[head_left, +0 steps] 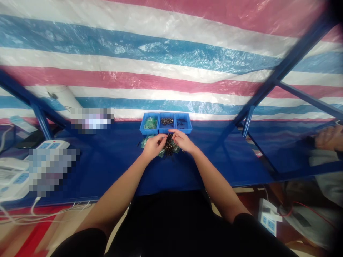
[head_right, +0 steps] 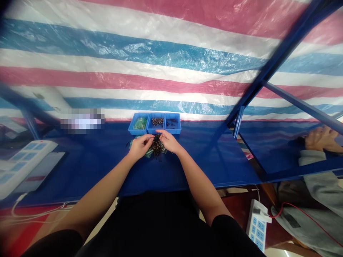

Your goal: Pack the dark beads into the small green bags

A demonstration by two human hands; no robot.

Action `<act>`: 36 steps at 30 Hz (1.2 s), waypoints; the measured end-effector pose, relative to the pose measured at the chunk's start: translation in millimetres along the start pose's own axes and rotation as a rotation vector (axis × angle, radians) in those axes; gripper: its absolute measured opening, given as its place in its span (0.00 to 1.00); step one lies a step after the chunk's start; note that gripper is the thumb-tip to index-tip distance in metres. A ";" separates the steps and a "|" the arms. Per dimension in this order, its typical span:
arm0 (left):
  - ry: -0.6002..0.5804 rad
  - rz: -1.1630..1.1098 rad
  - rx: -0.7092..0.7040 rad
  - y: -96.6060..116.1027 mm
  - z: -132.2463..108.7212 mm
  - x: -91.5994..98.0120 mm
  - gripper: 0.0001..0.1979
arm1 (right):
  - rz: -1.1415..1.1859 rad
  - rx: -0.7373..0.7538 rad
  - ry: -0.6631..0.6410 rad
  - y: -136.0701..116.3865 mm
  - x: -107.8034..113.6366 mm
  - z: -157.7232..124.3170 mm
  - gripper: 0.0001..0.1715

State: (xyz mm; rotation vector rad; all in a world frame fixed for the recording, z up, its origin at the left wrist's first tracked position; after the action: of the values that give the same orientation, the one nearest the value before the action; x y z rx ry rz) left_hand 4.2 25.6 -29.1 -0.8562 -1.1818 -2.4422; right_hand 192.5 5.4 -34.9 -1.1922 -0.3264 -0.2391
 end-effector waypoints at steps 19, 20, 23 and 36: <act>-0.088 0.066 -0.002 -1.6 0.1 -3.3 0.18 | 0.379 -0.101 0.272 -8.4 -9.3 -1.4 0.23; -0.086 0.073 0.000 -1.6 0.3 -3.4 0.18 | 0.396 -0.113 0.281 -8.3 -9.8 -1.5 0.24; -0.050 0.096 -0.002 -1.1 0.8 -3.1 0.16 | 0.412 -0.126 0.252 -10.2 -12.0 -1.8 0.27; -0.041 0.030 -0.011 4.7 -0.7 -1.1 0.15 | 0.389 -0.034 0.272 -18.1 -13.0 -1.6 0.23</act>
State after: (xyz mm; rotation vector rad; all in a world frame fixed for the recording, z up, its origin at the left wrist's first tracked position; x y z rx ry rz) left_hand 7.1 22.2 -27.3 -0.9242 -1.1616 -2.4206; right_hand 174.3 -2.4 -24.6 -1.2137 0.1489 -0.0649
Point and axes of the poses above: each hand's wrist, its own z-axis towards the middle knuckle, its own x-axis out of the back of the hand, y = z × x, the point moved 1 cm from there along z, towards the middle knuckle, and after that the axes turned 5 degrees about x, right-handed, at the moved point
